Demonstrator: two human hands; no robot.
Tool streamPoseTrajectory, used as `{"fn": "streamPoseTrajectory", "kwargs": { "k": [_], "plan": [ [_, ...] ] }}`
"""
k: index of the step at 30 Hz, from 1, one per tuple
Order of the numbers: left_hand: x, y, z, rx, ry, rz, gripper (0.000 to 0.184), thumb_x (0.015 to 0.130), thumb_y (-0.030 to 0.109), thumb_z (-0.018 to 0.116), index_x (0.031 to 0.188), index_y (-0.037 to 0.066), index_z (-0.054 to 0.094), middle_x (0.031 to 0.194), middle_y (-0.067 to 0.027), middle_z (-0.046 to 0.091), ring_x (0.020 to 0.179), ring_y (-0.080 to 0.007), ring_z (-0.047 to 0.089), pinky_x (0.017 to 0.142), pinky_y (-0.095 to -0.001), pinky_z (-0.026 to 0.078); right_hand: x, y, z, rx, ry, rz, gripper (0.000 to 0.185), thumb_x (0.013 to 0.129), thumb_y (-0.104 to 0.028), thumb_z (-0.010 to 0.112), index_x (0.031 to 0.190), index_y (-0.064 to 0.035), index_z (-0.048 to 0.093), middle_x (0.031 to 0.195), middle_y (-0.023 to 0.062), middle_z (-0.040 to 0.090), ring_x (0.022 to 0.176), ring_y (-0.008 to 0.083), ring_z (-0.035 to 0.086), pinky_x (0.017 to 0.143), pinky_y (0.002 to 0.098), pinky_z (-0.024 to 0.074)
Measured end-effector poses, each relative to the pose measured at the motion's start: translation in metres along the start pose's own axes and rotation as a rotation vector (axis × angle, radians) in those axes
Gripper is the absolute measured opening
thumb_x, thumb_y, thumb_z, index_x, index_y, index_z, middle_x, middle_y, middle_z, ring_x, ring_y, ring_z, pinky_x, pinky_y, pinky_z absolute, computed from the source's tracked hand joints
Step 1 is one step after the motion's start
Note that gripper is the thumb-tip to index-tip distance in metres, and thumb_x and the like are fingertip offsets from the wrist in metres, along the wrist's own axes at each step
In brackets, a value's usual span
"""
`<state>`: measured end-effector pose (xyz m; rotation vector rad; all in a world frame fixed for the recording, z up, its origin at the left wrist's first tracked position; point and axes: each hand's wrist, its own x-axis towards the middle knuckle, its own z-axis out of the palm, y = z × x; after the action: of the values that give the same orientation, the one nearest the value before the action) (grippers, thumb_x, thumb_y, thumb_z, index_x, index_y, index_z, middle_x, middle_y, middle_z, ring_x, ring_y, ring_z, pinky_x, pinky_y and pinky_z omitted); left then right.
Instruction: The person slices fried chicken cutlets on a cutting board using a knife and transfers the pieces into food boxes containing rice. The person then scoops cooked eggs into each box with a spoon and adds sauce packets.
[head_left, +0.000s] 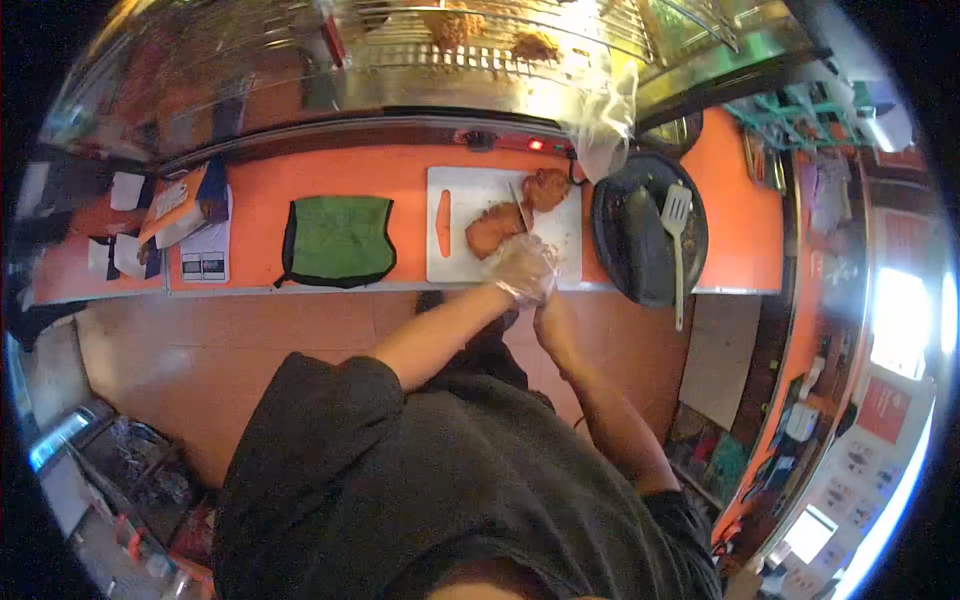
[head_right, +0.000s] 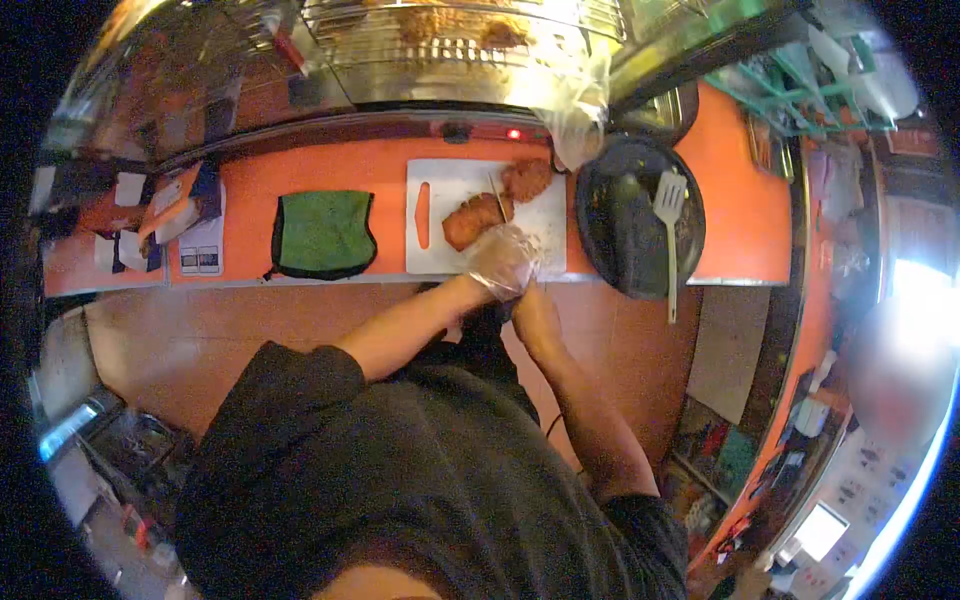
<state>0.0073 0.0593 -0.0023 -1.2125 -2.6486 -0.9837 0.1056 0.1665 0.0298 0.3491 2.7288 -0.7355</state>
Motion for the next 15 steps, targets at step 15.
{"fn": "streamPoseTrajectory", "kwargs": {
  "k": [15],
  "plan": [
    [-0.036, 0.005, -0.035, 0.007, -0.021, 0.018, 0.012, 0.067, 0.017, 0.059, 0.068, 0.005, 0.059, 0.066, -0.0163, 0.057, 0.068, -0.0357, 0.057, 0.064, -0.0477, 0.044, -0.024, -0.047, -0.020, -0.080, -0.114, -0.096, 0.024, 0.089, -0.012, 0.043, 0.110, -0.0011, 0.050, 0.077, 0.0279, 0.062, 0.072, 0.0472, 0.060, 0.064, 0.0550, 0.0472]
  ]
}}
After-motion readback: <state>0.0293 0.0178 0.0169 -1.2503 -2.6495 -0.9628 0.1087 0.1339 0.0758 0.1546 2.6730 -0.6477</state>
